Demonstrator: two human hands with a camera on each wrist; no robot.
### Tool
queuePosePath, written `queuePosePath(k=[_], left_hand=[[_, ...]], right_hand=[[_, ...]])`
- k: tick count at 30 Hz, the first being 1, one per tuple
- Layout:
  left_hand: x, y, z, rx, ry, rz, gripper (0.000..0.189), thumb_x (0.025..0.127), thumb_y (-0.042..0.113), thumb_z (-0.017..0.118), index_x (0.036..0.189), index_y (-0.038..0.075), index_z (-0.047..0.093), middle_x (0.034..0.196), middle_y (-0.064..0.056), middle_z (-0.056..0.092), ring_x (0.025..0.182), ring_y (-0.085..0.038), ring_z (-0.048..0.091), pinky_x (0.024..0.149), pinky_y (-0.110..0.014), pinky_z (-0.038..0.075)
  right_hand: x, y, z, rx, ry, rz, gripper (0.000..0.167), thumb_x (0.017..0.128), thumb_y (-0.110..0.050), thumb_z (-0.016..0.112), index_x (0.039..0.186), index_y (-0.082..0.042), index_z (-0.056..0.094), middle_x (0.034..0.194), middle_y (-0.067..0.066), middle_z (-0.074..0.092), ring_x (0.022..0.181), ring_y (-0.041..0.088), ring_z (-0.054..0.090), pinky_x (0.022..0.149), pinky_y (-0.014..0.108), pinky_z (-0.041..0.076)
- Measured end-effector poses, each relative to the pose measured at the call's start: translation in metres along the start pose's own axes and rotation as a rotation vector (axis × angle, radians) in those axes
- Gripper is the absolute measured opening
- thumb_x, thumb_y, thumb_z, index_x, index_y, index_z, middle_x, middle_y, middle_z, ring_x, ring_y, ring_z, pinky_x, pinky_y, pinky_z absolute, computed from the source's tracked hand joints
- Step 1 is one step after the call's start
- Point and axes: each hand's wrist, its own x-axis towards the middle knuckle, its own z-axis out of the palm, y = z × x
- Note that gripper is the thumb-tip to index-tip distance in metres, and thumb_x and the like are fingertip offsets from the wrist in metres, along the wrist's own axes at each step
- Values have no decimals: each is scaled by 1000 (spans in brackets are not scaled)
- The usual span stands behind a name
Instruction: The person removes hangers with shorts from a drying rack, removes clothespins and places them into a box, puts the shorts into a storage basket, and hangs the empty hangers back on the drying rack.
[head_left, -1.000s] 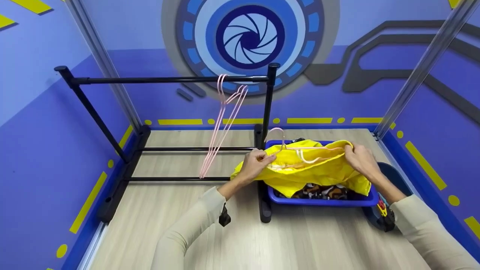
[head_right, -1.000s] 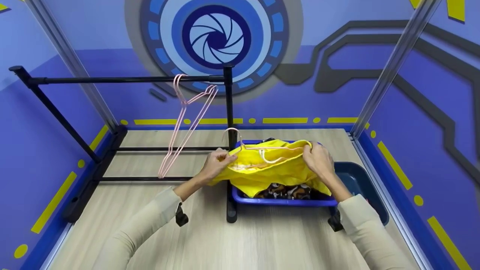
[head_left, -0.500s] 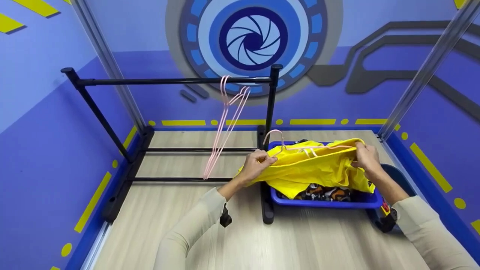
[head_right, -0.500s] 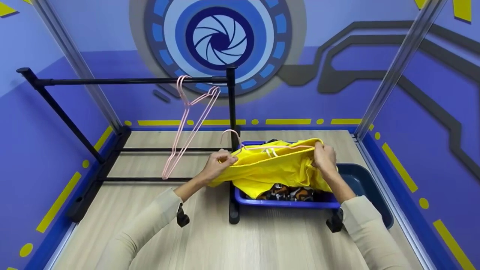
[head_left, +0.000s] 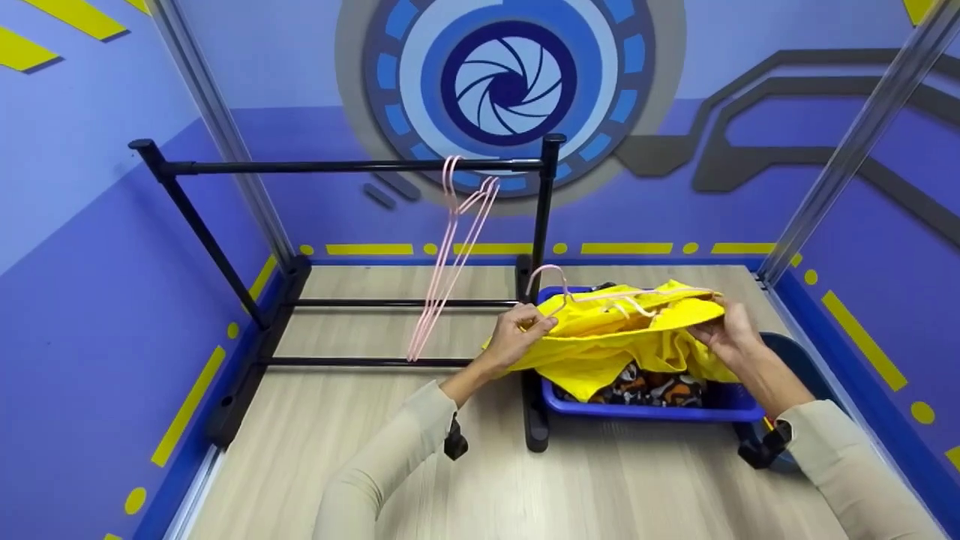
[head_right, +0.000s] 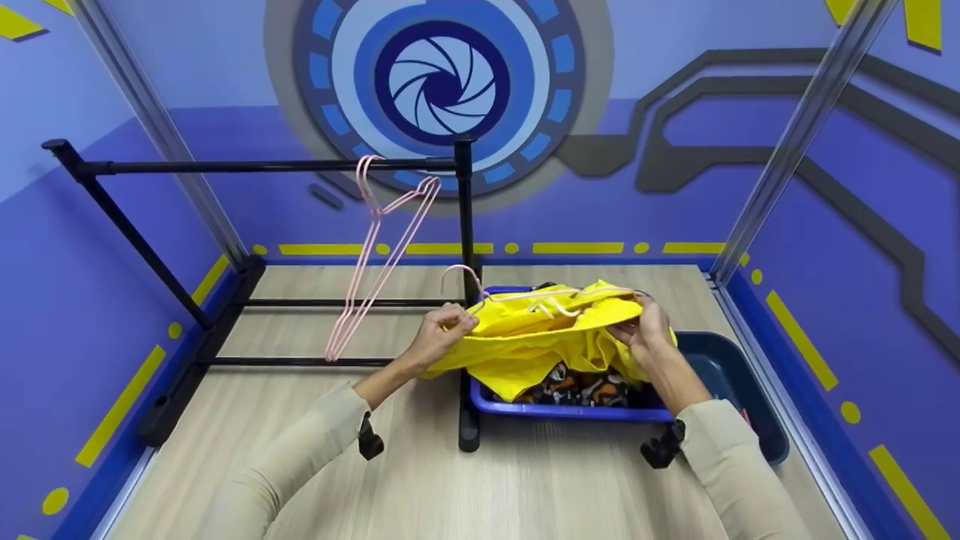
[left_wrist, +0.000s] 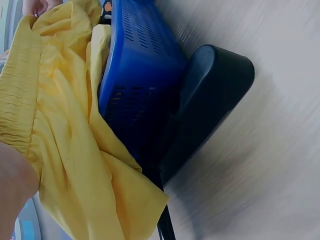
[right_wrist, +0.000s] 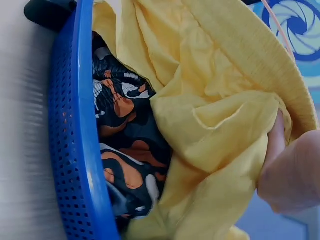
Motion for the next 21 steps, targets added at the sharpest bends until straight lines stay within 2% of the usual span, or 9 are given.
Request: queuePosePath(k=[3, 5, 7, 9, 13, 16, 18, 20, 21], left_hand=[[1, 0, 3, 10, -20, 13, 25, 96, 2, 67, 76, -12, 62, 72, -20, 52, 77, -12, 44, 77, -22, 35], [1, 0, 5, 28, -24, 12, 25, 96, 3, 67, 76, -12, 63, 72, -20, 53, 77, -12, 44, 77, -21, 34], [3, -7, 7, 51, -20, 7, 27, 96, 5, 68, 76, -12, 63, 71, -18, 53, 77, -12, 43, 76, -20, 33], [6, -14, 9, 70, -5, -1, 28, 95, 6, 69, 74, -9, 62, 70, -15, 51, 76, -11, 42, 75, -20, 32], [11, -26, 12, 78, 16, -21, 28, 95, 10, 70, 73, -5, 63, 70, -8, 50, 75, -10, 41, 74, -21, 30], [15, -27, 14, 66, 14, -28, 28, 95, 13, 71, 73, -2, 64, 70, -4, 51, 76, -9, 42, 74, -21, 31], [17, -25, 15, 66, 18, -36, 29, 96, 16, 71, 73, 0, 64, 70, -1, 51, 76, -9, 43, 74, -21, 32], [18, -24, 17, 69, 37, -48, 30, 96, 17, 71, 73, 1, 62, 69, 1, 50, 76, -10, 45, 74, -21, 33], [19, -23, 17, 71, 51, -57, 31, 97, 18, 71, 72, 1, 61, 69, 2, 49, 76, -11, 45, 73, -21, 34]], right_hand=[[3, 3, -6, 127, -52, 75, 27, 112, -21, 25, 128, -8, 42, 94, 13, 76, 89, 22, 76, 86, 34, 61], [5, 5, -9, 105, -80, 91, 25, 112, -20, 27, 128, -8, 41, 96, 12, 75, 91, 21, 76, 89, 32, 60], [5, 8, -9, -24, -90, 62, 22, 112, -20, 31, 127, -9, 41, 97, 7, 74, 91, 16, 75, 88, 29, 60], [4, 11, -8, -199, -71, 2, 24, 111, -22, 37, 131, -9, 41, 96, 1, 73, 90, 11, 74, 85, 25, 60], [4, 16, -3, -655, 21, -161, 49, 110, -29, 44, 148, 1, 37, 91, -11, 66, 79, 3, 65, 73, 18, 56], [5, 18, 1, -887, 69, -228, 57, 110, -29, 42, 153, 7, 31, 95, -4, 62, 75, 4, 58, 66, 19, 50], [5, 19, 5, -939, 92, -238, 58, 110, -27, 39, 156, 6, 25, 112, 7, 61, 86, 8, 60, 74, 20, 54], [3, 20, 11, -916, 181, -278, 63, 109, -23, 39, 161, 1, 14, 142, 22, 50, 114, 20, 62, 97, 26, 53], [2, 21, 14, -903, 248, -330, 66, 107, -21, 40, 163, -3, 9, 155, 23, 38, 131, 24, 54, 110, 30, 47]])
